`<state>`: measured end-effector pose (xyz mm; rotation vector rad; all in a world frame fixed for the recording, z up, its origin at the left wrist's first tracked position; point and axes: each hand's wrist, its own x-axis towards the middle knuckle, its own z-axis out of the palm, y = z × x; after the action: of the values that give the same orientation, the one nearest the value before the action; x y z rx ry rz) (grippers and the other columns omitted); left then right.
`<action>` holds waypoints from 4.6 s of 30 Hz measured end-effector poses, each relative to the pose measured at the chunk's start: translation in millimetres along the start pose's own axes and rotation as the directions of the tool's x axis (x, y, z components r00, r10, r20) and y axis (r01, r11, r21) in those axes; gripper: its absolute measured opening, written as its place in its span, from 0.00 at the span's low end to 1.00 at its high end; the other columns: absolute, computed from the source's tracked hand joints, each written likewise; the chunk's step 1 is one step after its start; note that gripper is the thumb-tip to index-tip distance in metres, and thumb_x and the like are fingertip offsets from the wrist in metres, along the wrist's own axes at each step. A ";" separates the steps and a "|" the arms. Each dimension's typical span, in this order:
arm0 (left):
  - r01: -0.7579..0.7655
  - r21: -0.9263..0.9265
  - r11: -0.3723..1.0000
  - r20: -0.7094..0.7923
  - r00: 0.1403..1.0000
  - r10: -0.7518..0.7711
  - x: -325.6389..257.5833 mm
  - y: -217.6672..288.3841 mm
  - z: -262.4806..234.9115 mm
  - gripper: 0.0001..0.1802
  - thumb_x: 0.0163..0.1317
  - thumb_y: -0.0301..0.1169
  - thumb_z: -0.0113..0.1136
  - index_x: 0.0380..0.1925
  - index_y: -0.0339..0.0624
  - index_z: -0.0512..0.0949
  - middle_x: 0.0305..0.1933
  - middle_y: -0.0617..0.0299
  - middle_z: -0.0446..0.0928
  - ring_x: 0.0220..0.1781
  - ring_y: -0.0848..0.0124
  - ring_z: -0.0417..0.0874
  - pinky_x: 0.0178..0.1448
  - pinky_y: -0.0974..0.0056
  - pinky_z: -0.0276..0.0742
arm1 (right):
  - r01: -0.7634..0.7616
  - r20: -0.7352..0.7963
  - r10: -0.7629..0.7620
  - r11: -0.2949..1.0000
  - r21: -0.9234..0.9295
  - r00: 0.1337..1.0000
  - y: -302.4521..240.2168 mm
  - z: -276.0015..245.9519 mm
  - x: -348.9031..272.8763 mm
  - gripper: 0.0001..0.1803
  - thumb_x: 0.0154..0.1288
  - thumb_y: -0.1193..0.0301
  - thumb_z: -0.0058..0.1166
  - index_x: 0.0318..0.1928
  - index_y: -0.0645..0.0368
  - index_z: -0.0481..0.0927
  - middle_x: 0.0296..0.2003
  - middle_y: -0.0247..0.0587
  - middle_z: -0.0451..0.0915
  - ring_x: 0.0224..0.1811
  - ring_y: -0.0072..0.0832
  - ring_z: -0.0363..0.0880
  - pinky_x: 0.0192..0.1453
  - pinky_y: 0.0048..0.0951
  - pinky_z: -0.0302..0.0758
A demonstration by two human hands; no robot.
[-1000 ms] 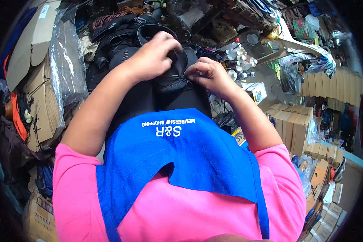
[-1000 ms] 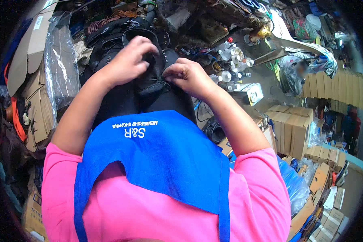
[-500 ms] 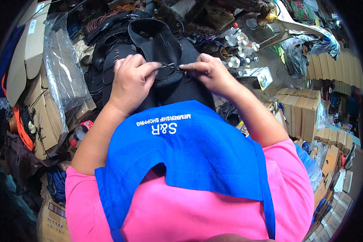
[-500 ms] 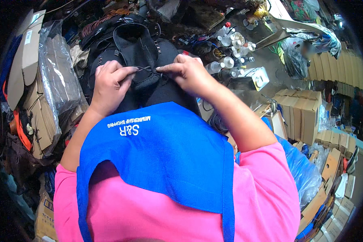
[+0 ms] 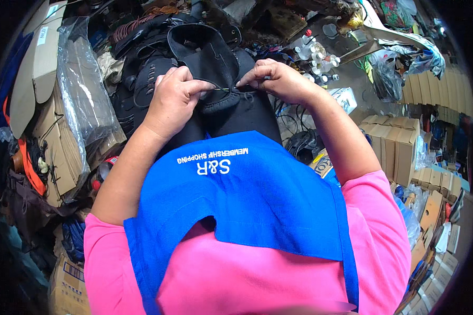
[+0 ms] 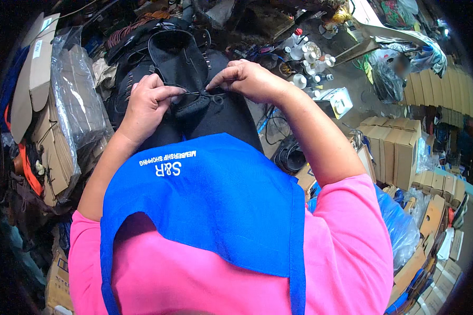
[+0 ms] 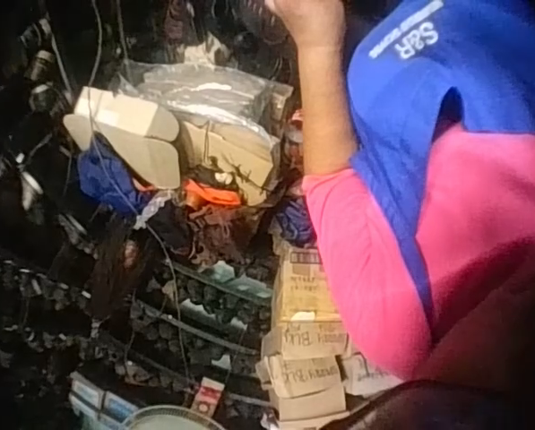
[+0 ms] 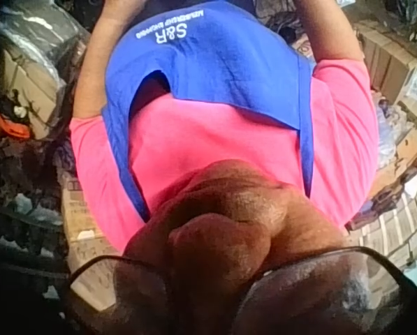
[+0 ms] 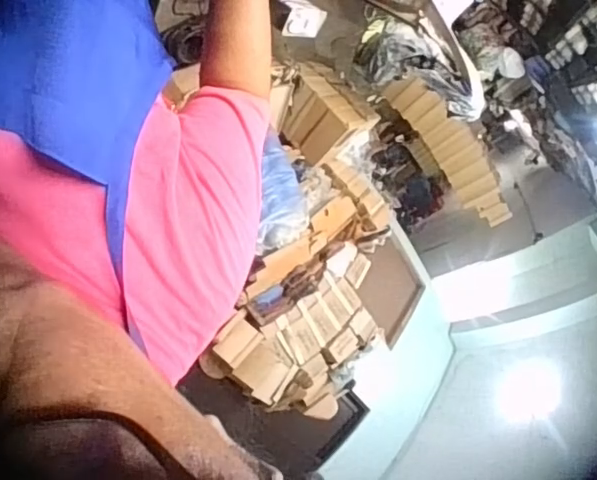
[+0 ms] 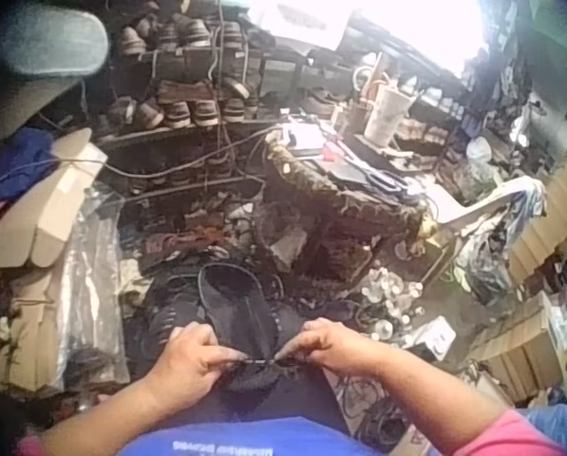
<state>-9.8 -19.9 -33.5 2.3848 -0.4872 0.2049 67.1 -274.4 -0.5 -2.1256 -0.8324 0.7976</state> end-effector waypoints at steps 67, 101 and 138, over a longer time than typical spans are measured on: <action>0.253 -0.032 0.967 0.279 0.931 -0.234 12.6 22.2 -4.5 0.05 0.58 0.29 0.57 0.32 0.42 0.77 0.33 0.52 0.80 0.42 0.53 0.80 0.47 0.50 0.71 | -0.030 -0.142 0.051 0.989 0.145 0.988 7.6 11.6 -6.1 0.12 0.58 0.67 0.65 0.39 0.60 0.81 0.37 0.30 0.72 0.39 0.17 0.71 0.45 0.22 0.69; -0.107 0.161 0.981 0.261 0.963 0.062 9.5 17.9 -7.5 0.08 0.55 0.25 0.51 0.36 0.44 0.75 0.31 0.54 0.77 0.40 0.56 0.78 0.44 0.53 0.70 | 0.206 0.112 -0.209 0.511 -0.834 0.972 -38.3 5.8 8.1 0.09 0.55 0.69 0.50 0.38 0.46 0.76 0.29 0.31 0.79 0.41 0.31 0.77 0.51 0.36 0.64; 0.094 -0.283 0.954 0.060 0.995 -0.080 0.1 -1.8 -64.3 0.15 0.53 0.26 0.64 0.42 0.38 0.79 0.46 0.58 0.78 0.51 0.66 0.77 0.58 0.64 0.70 | -0.024 -0.406 0.087 0.987 0.158 0.910 -2.8 -20.2 -26.4 0.10 0.61 0.73 0.59 0.44 0.57 0.83 0.37 0.29 0.78 0.42 0.18 0.76 0.49 0.22 0.72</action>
<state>-10.0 23.6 13.9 2.1253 -0.4029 0.0338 65.2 -300.4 20.4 -2.0840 -0.4728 0.3974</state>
